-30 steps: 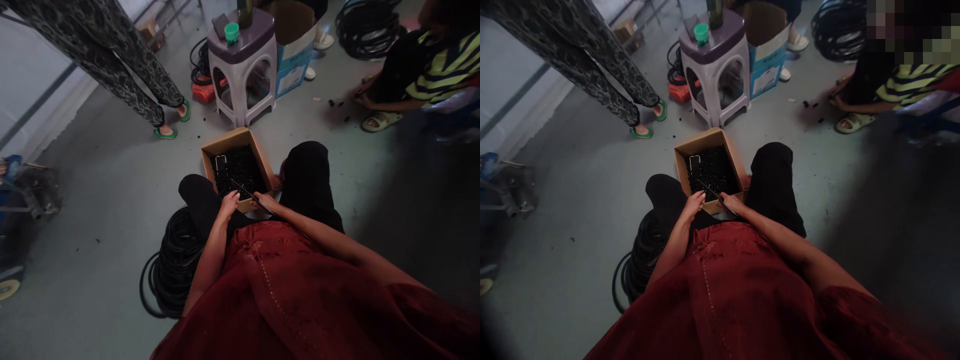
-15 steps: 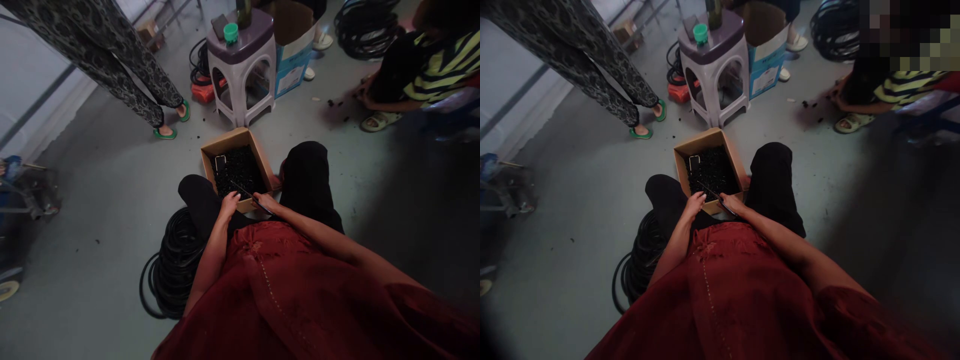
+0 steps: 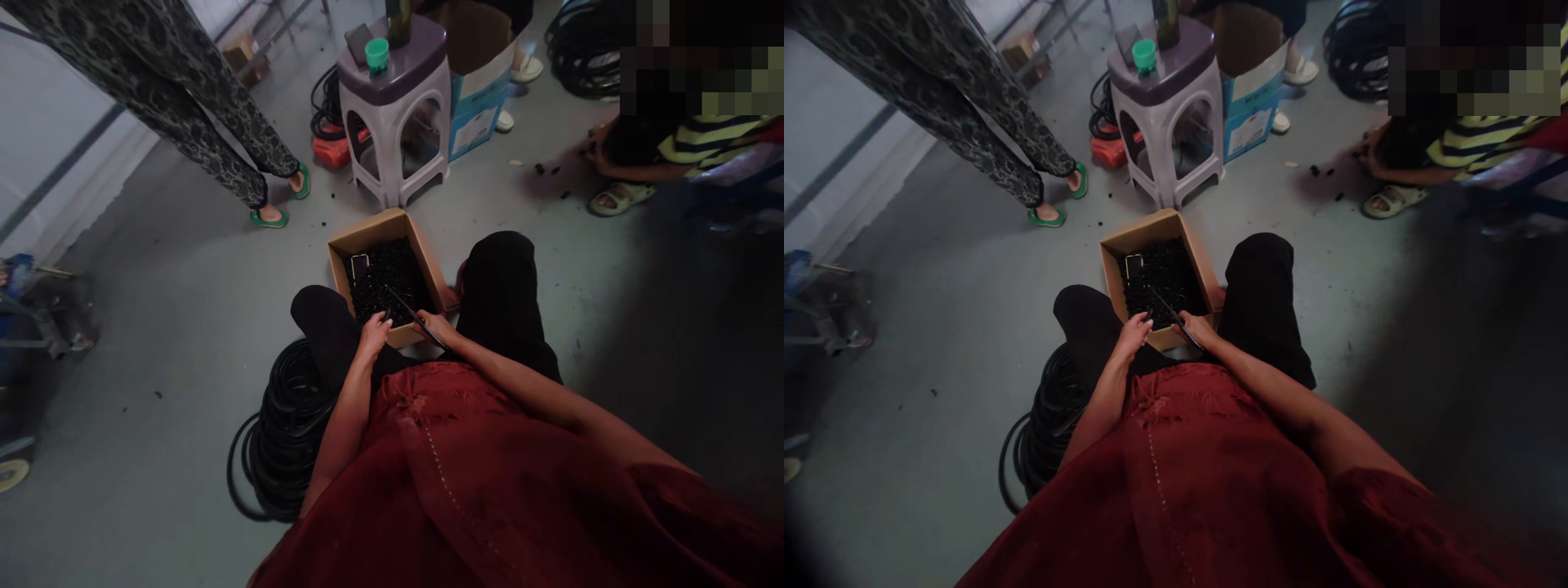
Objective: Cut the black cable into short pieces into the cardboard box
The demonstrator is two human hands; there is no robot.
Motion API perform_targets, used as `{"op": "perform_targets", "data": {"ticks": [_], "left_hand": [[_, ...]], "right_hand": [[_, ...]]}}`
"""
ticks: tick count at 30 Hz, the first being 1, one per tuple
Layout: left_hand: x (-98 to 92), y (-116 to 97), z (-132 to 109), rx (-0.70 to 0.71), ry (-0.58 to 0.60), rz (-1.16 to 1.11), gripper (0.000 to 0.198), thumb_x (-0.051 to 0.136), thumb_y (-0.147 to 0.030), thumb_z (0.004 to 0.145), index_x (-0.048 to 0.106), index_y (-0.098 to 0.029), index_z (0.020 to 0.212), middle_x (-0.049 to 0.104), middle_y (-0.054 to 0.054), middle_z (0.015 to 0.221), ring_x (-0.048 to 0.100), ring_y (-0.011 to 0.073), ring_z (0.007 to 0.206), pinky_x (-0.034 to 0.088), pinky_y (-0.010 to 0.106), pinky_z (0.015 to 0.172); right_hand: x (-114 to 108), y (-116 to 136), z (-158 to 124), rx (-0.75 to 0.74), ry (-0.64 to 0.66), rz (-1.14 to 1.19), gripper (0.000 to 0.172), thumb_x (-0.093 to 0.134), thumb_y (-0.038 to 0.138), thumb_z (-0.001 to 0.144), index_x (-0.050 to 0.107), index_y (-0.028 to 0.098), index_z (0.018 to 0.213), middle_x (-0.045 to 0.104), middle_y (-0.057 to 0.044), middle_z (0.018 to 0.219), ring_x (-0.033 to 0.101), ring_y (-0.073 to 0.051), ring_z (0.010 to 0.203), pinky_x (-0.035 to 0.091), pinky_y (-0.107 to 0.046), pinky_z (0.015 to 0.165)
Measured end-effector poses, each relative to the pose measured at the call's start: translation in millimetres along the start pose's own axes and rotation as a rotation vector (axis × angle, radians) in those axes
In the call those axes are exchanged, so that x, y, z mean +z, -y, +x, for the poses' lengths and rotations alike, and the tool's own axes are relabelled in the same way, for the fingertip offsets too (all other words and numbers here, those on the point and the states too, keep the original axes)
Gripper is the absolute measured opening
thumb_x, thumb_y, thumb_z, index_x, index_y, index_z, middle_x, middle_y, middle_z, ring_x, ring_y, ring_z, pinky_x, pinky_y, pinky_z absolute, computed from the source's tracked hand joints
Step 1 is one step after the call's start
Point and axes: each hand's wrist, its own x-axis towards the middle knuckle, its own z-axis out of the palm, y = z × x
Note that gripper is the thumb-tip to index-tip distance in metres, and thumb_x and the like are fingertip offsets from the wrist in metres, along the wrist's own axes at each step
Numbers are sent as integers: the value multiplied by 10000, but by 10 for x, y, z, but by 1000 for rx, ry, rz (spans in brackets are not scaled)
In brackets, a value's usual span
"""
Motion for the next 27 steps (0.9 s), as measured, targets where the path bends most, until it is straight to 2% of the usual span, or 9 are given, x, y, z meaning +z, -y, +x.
{"op": "perform_targets", "data": {"ticks": [4,11,19,27], "left_hand": [[-26,-43,-40,-8,-8,-49,347,594,-221,813,548,-94,1133,544,-36,634,404,36,416,280,175,416],[-108,-83,-65,53,-37,-160,231,557,-209,815,584,-107,1020,574,-17,692,406,29,445,304,169,422],[-124,-62,-56,78,-33,-199,239,572,-239,805,591,-118,1010,572,-24,673,410,34,449,299,178,429],[-105,-76,-78,47,14,-156,173,598,-212,792,582,-109,931,585,-21,655,432,34,451,316,174,433]], "right_hand": [[-70,28,-35,-20,24,96,285,434,445,913,519,190,1011,650,-54,873,588,-171,760,363,-225,618],[-97,36,-110,-112,147,214,332,431,471,913,510,178,1046,621,-15,809,563,-145,708,398,-223,610],[-115,38,-148,-180,226,226,362,449,465,905,519,145,1059,608,-37,839,549,-160,750,401,-238,632],[-132,79,-192,-214,268,214,380,438,461,919,527,143,1108,628,-70,959,578,-183,850,429,-247,694]]}}
